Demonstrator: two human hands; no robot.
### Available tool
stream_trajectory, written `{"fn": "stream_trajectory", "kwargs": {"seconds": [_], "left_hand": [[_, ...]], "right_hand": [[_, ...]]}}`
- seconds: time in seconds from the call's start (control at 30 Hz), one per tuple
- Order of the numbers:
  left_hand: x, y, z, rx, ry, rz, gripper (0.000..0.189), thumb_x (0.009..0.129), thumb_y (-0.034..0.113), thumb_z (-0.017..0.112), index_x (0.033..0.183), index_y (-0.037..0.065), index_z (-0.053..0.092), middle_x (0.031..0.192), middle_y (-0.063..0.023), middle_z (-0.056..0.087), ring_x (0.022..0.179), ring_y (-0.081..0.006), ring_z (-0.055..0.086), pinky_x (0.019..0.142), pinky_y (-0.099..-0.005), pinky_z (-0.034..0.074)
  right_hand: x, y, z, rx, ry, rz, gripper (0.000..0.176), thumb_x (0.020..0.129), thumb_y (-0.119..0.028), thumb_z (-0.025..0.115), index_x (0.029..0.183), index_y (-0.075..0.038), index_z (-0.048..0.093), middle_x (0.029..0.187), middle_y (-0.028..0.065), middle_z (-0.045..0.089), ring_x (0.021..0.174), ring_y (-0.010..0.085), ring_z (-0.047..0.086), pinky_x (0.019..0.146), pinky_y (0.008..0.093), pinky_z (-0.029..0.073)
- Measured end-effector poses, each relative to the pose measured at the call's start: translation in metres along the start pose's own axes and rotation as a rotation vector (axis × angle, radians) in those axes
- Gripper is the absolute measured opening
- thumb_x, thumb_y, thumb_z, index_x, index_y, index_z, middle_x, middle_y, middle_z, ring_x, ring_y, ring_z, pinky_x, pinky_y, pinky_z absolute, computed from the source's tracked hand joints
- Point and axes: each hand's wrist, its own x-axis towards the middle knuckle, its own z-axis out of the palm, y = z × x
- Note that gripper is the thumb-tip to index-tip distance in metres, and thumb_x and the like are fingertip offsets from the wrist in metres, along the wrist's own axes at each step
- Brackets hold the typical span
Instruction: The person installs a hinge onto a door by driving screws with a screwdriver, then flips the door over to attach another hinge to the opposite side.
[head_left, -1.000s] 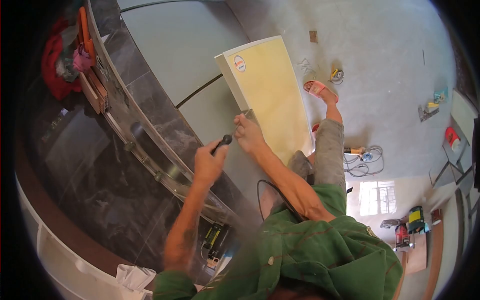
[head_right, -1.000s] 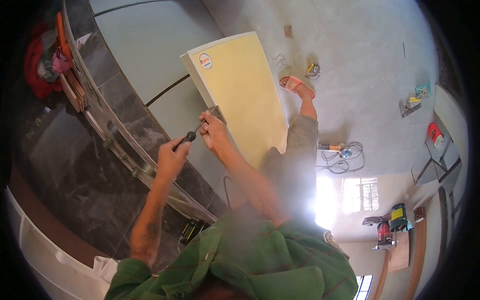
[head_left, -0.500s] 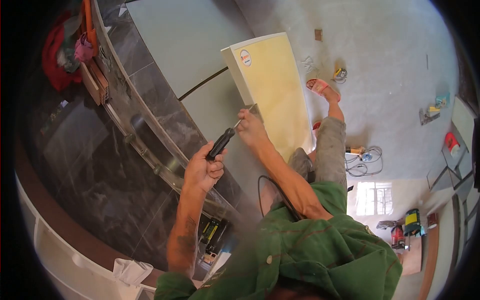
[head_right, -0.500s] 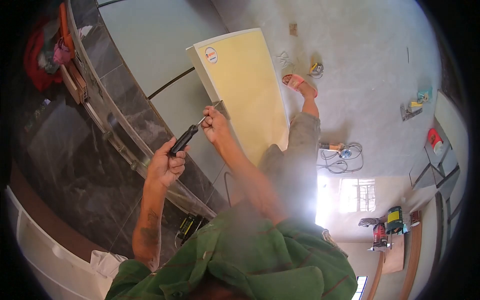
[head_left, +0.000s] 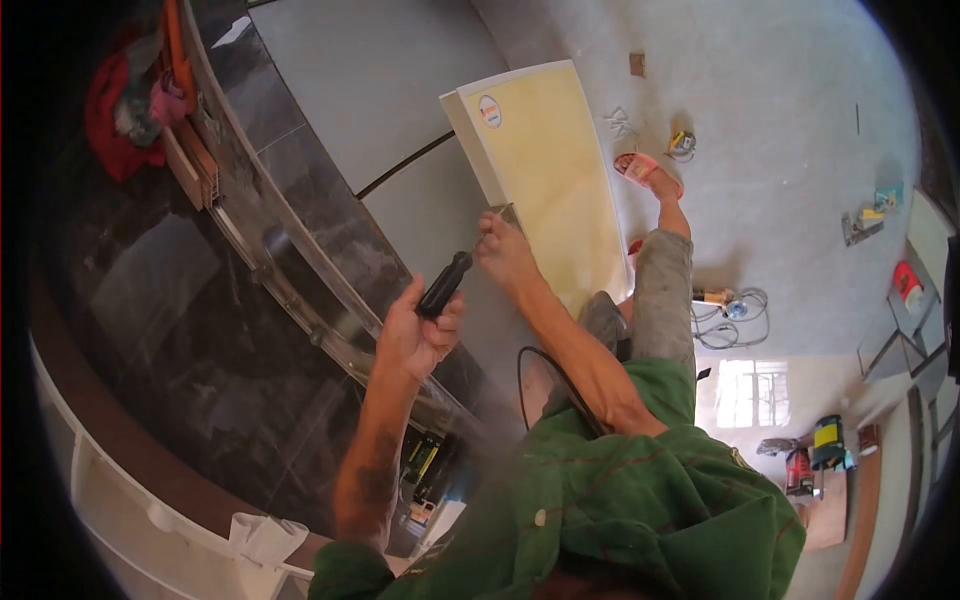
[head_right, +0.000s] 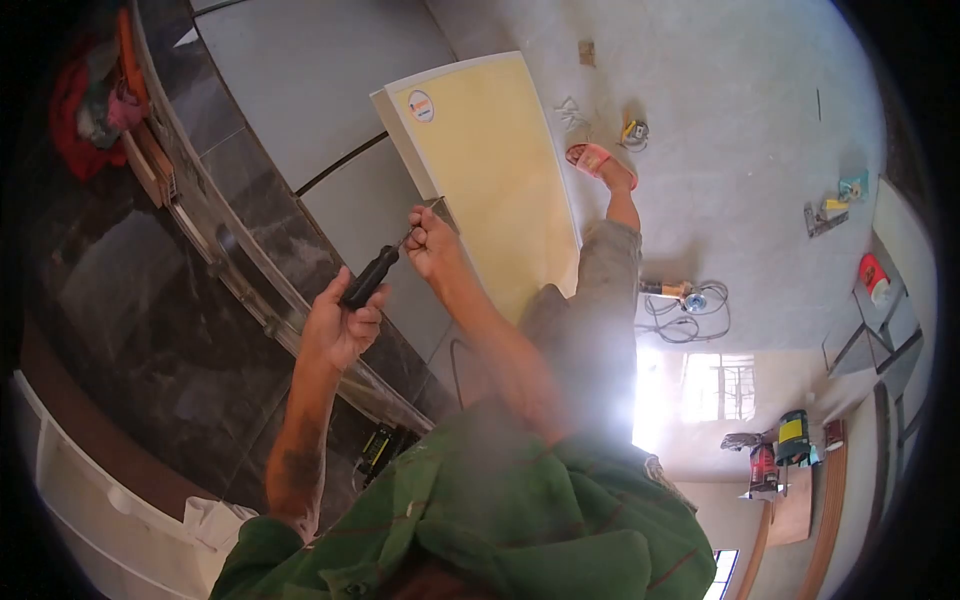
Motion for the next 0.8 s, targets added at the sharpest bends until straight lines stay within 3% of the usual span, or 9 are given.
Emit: {"fn": "stream_trajectory", "kwargs": {"seconds": [0.1, 0.17, 0.3, 0.43, 0.47, 0.53, 0.57, 0.6, 0.8], "left_hand": [[0.017, -0.002, -0.008, 0.05, -0.005, 0.002, 0.028, 0.092, 0.019, 0.063, 0.109, -0.002, 0.057, 0.078, -0.0045, 0.056, 0.06, -0.0146, 0.054, 0.047, -0.0268, 0.041], [0.02, -0.004, -0.009, 0.279, 0.048, 0.104, 0.028, 0.093, 0.022, 0.063, 0.105, -0.002, 0.058, 0.077, -0.0036, 0.055, 0.059, -0.0146, 0.053, 0.047, -0.0273, 0.04], [0.013, -0.016, -0.005, 1.077, 0.143, 0.803, 0.03, 0.092, 0.022, 0.063, 0.109, -0.002, 0.057, 0.081, -0.0069, 0.056, 0.065, -0.0169, 0.055, 0.052, -0.0292, 0.044], [0.011, -0.017, 0.006, 1.149, 0.24, 1.15, 0.033, 0.091, 0.022, 0.063, 0.113, -0.001, 0.056, 0.086, -0.0102, 0.057, 0.071, -0.0193, 0.057, 0.057, -0.0311, 0.047], [0.008, -0.019, 0.01, 1.031, 0.243, 1.053, 0.034, 0.091, 0.022, 0.063, 0.114, -0.001, 0.055, 0.087, -0.0111, 0.057, 0.072, -0.0199, 0.058, 0.058, -0.0316, 0.048], [0.011, -0.002, 0.001, 0.18, -0.122, 0.265, 0.032, 0.095, 0.024, 0.057, 0.114, -0.002, 0.055, 0.085, -0.0114, 0.058, 0.068, -0.0202, 0.06, 0.052, -0.0281, 0.048], [0.012, 0.007, -0.003, -0.156, -0.038, -0.081, 0.032, 0.098, 0.025, 0.054, 0.113, -0.003, 0.054, 0.084, -0.0116, 0.059, 0.065, -0.0204, 0.06, 0.048, -0.0264, 0.047], [0.017, 0.005, -0.006, -0.231, -0.056, -0.176, 0.032, 0.097, 0.024, 0.054, 0.113, -0.003, 0.054, 0.085, -0.012, 0.059, 0.066, -0.0206, 0.061, 0.049, -0.0267, 0.048], [0.03, -0.011, -0.007, 0.278, -0.036, 0.12, 0.028, 0.095, 0.018, 0.054, 0.113, -0.004, 0.053, 0.089, -0.0144, 0.061, 0.067, -0.0221, 0.062, 0.052, -0.029, 0.049]], "right_hand": [[-0.001, 0.0, -0.007, -0.036, -0.115, -0.006, 0.019, 0.102, -0.024, 0.05, 0.11, -0.007, 0.048, 0.086, -0.0013, 0.055, 0.056, 0.0057, 0.041, 0.056, 0.0214, 0.037], [-0.009, 0.007, -0.005, -0.089, -0.051, -0.032, 0.019, 0.101, -0.024, 0.05, 0.109, -0.007, 0.048, 0.086, -0.0011, 0.055, 0.056, 0.006, 0.041, 0.056, 0.0214, 0.037], [-0.011, 0.006, 0.001, -0.103, -0.017, -0.07, 0.017, 0.1, -0.022, 0.053, 0.102, -0.005, 0.055, 0.08, 0.0004, 0.056, 0.051, 0.0066, 0.039, 0.05, 0.0233, 0.033], [-0.004, -0.001, 0.005, -0.052, -0.025, -0.008, 0.017, 0.1, -0.022, 0.053, 0.104, -0.005, 0.053, 0.079, 0.0002, 0.056, 0.05, 0.0064, 0.038, 0.05, 0.023, 0.031], [-0.004, 0.0, 0.005, -0.039, -0.005, -0.009, 0.017, 0.1, -0.022, 0.053, 0.104, -0.006, 0.053, 0.079, 0.0001, 0.056, 0.049, 0.0062, 0.038, 0.05, 0.023, 0.031], [-0.007, 0.005, 0.001, -0.02, -0.006, -0.009, 0.017, 0.1, -0.022, 0.053, 0.105, -0.006, 0.053, 0.079, 0.0, 0.056, 0.049, 0.0059, 0.038, 0.049, 0.0227, 0.031], [-0.004, 0.005, 0.0, -0.015, -0.034, -0.015, 0.018, 0.1, -0.022, 0.053, 0.105, -0.006, 0.053, 0.079, 0.0, 0.056, 0.05, 0.0059, 0.039, 0.049, 0.0226, 0.031], [-0.005, 0.006, 0.0, -0.008, -0.056, -0.02, 0.018, 0.1, -0.023, 0.053, 0.106, -0.006, 0.053, 0.079, 0.0, 0.056, 0.05, 0.0058, 0.039, 0.049, 0.0224, 0.03], [-0.007, 0.001, 0.001, -0.054, 0.006, -0.024, 0.016, 0.1, -0.02, 0.053, 0.105, -0.006, 0.053, 0.08, 0.0005, 0.057, 0.051, 0.0062, 0.04, 0.05, 0.0222, 0.031]]}}
